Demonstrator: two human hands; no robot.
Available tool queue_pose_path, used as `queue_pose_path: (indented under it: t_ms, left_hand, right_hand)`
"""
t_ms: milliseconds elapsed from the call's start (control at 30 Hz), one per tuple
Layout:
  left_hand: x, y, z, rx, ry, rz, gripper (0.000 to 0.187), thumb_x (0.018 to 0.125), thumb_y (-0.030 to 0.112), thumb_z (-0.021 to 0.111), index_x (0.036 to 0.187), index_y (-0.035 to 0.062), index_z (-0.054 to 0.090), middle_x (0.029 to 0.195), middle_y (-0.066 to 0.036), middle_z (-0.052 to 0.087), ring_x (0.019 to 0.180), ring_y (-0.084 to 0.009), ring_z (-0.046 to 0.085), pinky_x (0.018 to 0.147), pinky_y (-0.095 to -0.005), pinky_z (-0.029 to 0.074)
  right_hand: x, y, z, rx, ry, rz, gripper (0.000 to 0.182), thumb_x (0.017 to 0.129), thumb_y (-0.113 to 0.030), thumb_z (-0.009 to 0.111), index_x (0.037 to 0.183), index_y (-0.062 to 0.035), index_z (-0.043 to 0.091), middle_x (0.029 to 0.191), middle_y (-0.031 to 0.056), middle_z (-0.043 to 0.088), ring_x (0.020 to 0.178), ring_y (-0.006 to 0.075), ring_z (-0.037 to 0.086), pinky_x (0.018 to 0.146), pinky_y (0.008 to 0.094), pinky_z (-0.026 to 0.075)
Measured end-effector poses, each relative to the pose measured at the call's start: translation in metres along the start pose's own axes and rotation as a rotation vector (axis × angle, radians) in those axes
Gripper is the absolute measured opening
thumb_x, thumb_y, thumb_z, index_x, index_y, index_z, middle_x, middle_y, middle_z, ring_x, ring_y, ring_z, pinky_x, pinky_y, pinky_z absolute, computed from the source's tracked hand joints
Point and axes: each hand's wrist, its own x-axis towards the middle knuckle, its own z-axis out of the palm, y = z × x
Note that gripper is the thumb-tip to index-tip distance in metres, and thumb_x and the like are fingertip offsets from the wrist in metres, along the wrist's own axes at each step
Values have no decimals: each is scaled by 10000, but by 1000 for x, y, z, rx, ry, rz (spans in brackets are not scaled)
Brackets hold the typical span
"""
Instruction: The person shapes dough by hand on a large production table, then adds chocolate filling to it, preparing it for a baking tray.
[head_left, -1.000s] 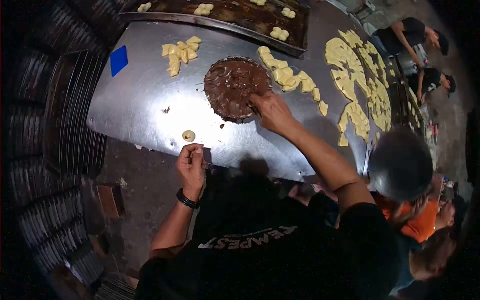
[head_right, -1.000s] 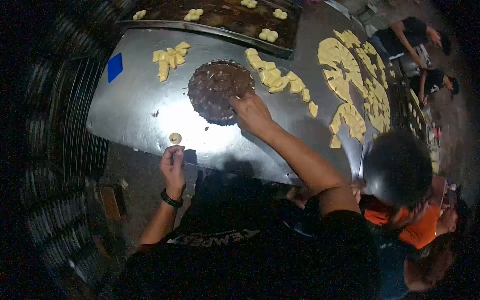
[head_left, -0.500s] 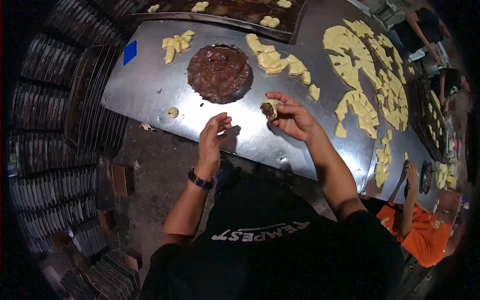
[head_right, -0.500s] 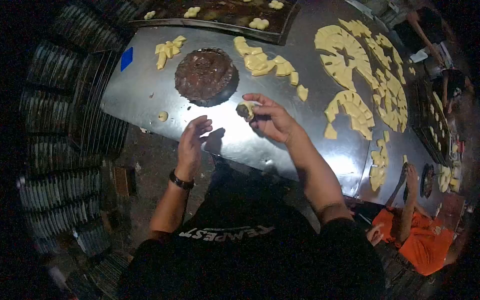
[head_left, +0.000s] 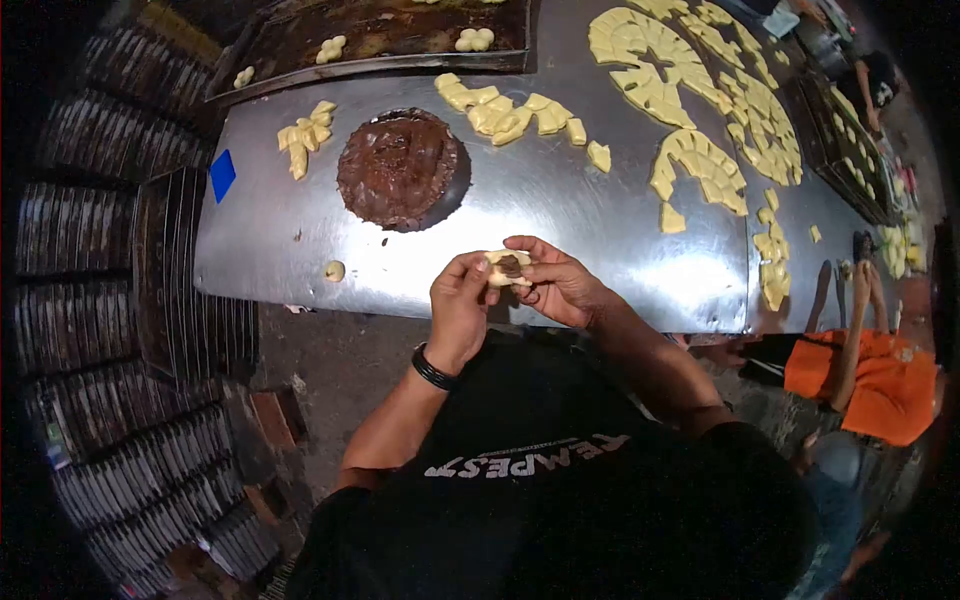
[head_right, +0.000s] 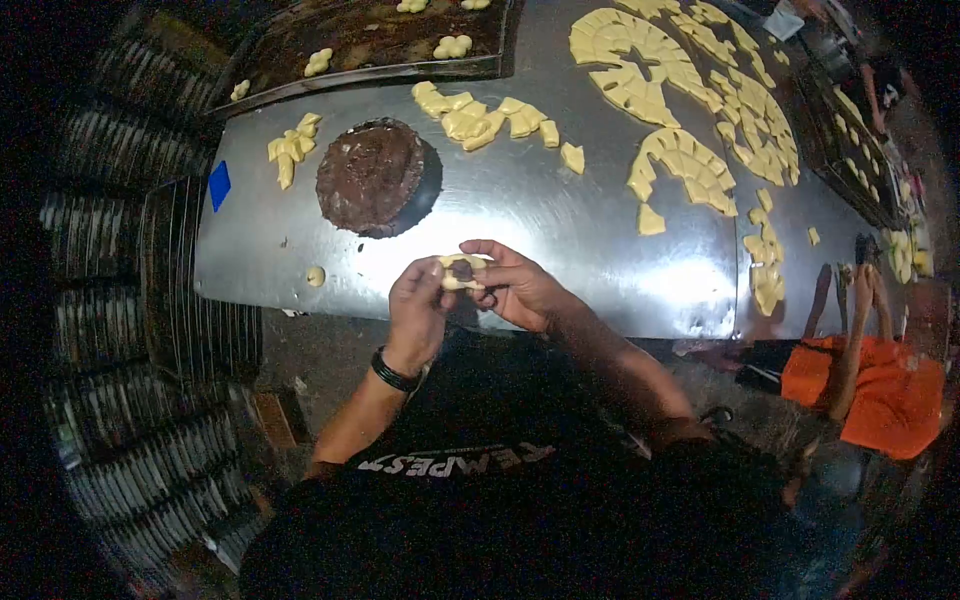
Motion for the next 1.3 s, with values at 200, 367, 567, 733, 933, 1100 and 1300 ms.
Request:
queue_pose_path:
  t_ms: [200, 367, 567, 733, 933, 1100, 1300]
  left_hand:
    - [20, 45, -48, -232, -2, -130, 151, 933, 101, 527, 1032, 5, 590, 975, -78, 622, 723, -77, 545, 574, -194, 427]
    - [20, 31, -41, 499, -145, 217, 281, 954, 176, 490, 1096, -41, 600, 1098, -128, 596, 740, -123, 573, 630, -232, 469]
    - [16, 9, 7, 728, -160, 389, 397, 958, 289, 465, 1032, -61, 636, 1145, -182, 579, 901, -209, 611, 744, -297, 499]
    - [-6, -24, 61, 798, -158, 487, 340, 917, 227, 533, 1092, -49, 624, 1279, -212, 498, 1106, -282, 550, 825, -343, 489]
    - [-29, -48, 57, 687, -139, 283, 236, 880, 123, 581, 1042, -39, 640, 1259, -156, 527, 967, -185, 604, 765, -271, 492]
    - [-43, -25, 18, 562, 233, 293, 221, 902, 153, 576, 1011, -21, 657, 1114, -115, 601, 934, -153, 608, 766, -273, 503]
    - [-9, 40, -60, 719, 456, 452, 251, 905, 211, 581, 984, -13, 663, 958, -67, 630, 760, -98, 562, 647, -243, 462]
  right_hand:
    - [38, 11, 27, -75, 254, 27, 335, 859, 25, 525, 1193, -2, 509, 1086, 138, 588, 816, 174, 607, 682, 246, 500]
    - [27, 5, 13, -881, 281, -235, 305, 848, -9, 567, 1148, 46, 565, 1043, 134, 608, 829, 169, 628, 706, 240, 515]
    - [3, -22, 20, -1515, 324, -663, 192, 764, 22, 662, 953, 40, 633, 873, 139, 629, 771, 188, 638, 650, 270, 529]
    - [-45, -34, 14, -1544, 332, -914, 173, 743, 28, 662, 914, 26, 643, 880, 133, 629, 776, 201, 645, 656, 303, 536]
    - [-86, -8, -110, -1565, 307, -701, 176, 750, -134, 695, 891, -36, 655, 783, 98, 624, 715, 236, 633, 608, 317, 503]
    - [-76, -62, -50, -1983, 33, -416, 286, 789, -235, 648, 600, -43, 547, 549, 133, 523, 587, 316, 549, 600, 432, 446]
    - [-33, -25, -60, -2290, -35, -391, 168, 688, -160, 619, 824, -79, 563, 906, 120, 555, 958, 313, 509, 812, 443, 397]
